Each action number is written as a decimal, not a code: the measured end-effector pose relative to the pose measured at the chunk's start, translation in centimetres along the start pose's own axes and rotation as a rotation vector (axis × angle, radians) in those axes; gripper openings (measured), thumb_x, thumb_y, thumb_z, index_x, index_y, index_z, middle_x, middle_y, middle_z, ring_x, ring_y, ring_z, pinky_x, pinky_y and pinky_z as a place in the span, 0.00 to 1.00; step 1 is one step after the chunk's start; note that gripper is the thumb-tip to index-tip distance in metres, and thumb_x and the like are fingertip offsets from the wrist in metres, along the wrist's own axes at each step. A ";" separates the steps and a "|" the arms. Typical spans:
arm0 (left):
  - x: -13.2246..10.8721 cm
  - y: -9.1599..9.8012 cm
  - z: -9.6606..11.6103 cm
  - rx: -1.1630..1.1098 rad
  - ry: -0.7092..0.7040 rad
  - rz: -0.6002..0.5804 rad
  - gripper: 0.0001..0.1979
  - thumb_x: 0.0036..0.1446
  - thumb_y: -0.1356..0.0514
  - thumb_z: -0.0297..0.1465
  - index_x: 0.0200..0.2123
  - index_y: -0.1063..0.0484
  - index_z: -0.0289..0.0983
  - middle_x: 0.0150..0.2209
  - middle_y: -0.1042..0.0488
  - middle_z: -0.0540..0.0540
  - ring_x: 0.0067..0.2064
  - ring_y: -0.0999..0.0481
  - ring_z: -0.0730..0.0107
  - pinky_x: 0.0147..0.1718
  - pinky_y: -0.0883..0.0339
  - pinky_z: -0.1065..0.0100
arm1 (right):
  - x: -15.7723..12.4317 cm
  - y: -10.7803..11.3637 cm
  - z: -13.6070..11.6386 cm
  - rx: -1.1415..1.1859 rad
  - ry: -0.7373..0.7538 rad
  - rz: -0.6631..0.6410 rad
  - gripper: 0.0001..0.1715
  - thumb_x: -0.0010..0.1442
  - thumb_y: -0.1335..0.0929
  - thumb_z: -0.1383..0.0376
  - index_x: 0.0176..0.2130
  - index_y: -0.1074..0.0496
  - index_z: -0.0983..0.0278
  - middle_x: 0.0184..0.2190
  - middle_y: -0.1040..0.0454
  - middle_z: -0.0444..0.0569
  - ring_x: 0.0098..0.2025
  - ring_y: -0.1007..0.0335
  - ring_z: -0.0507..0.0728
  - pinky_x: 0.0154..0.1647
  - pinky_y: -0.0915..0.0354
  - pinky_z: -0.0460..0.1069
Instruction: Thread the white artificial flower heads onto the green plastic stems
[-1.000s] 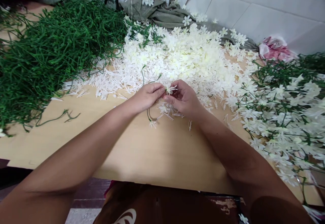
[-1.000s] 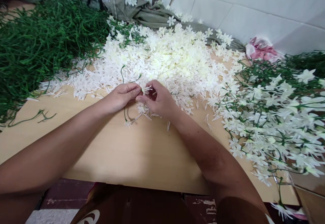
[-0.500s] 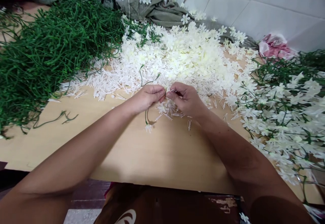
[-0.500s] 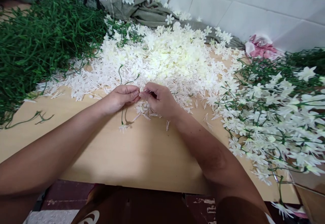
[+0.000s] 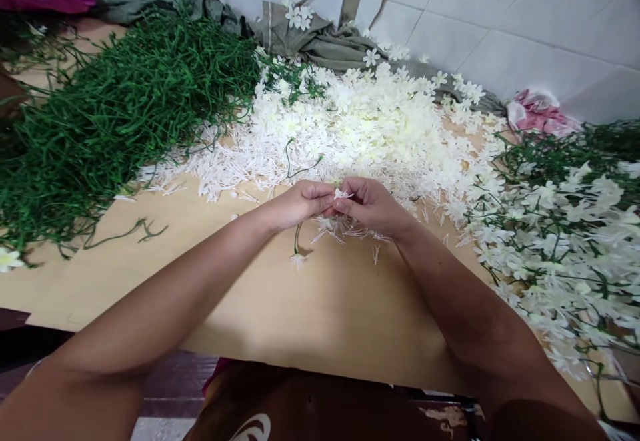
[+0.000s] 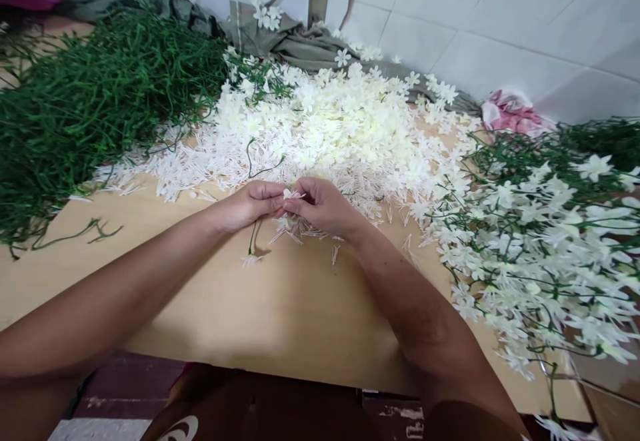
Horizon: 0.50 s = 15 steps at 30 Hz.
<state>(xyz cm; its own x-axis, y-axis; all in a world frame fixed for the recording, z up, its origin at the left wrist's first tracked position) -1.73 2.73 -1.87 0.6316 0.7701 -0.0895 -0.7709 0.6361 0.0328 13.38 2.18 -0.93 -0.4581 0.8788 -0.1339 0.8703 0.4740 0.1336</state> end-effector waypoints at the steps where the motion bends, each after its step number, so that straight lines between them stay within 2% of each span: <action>1: 0.0 0.0 0.1 -0.001 -0.001 -0.009 0.18 0.51 0.41 0.42 0.20 0.38 0.34 0.19 0.42 0.54 0.21 0.47 0.81 0.22 0.55 0.73 | 0.0 0.0 0.0 -0.021 0.000 0.003 0.27 0.41 0.24 0.50 0.22 0.40 0.62 0.17 0.32 0.42 0.23 0.36 0.51 0.23 0.43 0.46; 4: 0.1 -0.2 0.4 -0.015 0.003 -0.029 0.16 0.50 0.41 0.39 0.19 0.38 0.34 0.18 0.41 0.54 0.21 0.46 0.82 0.22 0.55 0.73 | 0.1 0.2 0.1 -0.072 0.023 0.008 0.27 0.42 0.25 0.49 0.22 0.40 0.62 0.16 0.34 0.41 0.22 0.40 0.49 0.21 0.47 0.45; 7: 0.1 -0.3 0.6 -0.054 0.025 0.027 0.15 0.50 0.41 0.37 0.19 0.37 0.34 0.18 0.40 0.55 0.20 0.47 0.83 0.21 0.55 0.73 | 0.2 0.4 0.0 -0.104 0.065 0.034 0.27 0.43 0.25 0.49 0.21 0.40 0.62 0.15 0.36 0.40 0.21 0.43 0.48 0.20 0.51 0.44; 9: 0.0 -0.5 0.9 -0.088 0.018 0.062 0.14 0.51 0.40 0.37 0.20 0.34 0.34 0.17 0.41 0.55 0.20 0.47 0.82 0.22 0.54 0.73 | 0.2 0.6 -0.7 -0.132 0.099 0.069 0.26 0.43 0.25 0.50 0.21 0.40 0.62 0.15 0.39 0.39 0.20 0.44 0.48 0.19 0.52 0.45; 11: -0.1 -0.5 1.2 -0.108 -0.024 0.092 0.15 0.53 0.41 0.39 0.24 0.30 0.33 0.18 0.37 0.53 0.22 0.41 0.80 0.23 0.49 0.73 | -0.3 1.1 -2.0 -0.176 0.133 0.111 0.25 0.44 0.25 0.50 0.22 0.39 0.62 0.15 0.39 0.39 0.20 0.44 0.48 0.19 0.51 0.45; 13: -0.4 -0.1 1.6 -0.087 -0.083 0.176 0.16 0.55 0.42 0.41 0.28 0.26 0.32 0.23 0.30 0.49 0.27 0.35 0.77 0.27 0.43 0.72 | -1.5 2.5 -3.7 -0.261 0.168 0.174 0.23 0.47 0.26 0.50 0.23 0.37 0.63 0.17 0.36 0.41 0.21 0.42 0.48 0.20 0.49 0.46; 15: -0.7 0.8 2.0 -0.031 -0.126 0.324 0.14 0.56 0.43 0.39 0.32 0.25 0.33 0.32 0.24 0.45 0.32 0.31 0.75 0.32 0.39 0.71 | -3.9 5.3 -5.3 -0.418 0.206 0.287 0.21 0.52 0.29 0.51 0.25 0.35 0.64 0.20 0.32 0.45 0.22 0.40 0.48 0.22 0.46 0.47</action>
<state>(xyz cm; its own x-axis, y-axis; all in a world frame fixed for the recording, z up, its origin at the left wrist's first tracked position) -2.60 2.82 0.17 0.3575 0.9328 0.0444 -0.9339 0.3575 0.0089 18.80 1.57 5.46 -0.2748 0.9489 0.1550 0.8390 0.1580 0.5207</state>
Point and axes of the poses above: each hand's wrist, its own x-axis towards the middle knuckle, its own y-axis out of the back of the hand, z = x × y, the point moved 2 cm from there along x, towards the middle knuckle
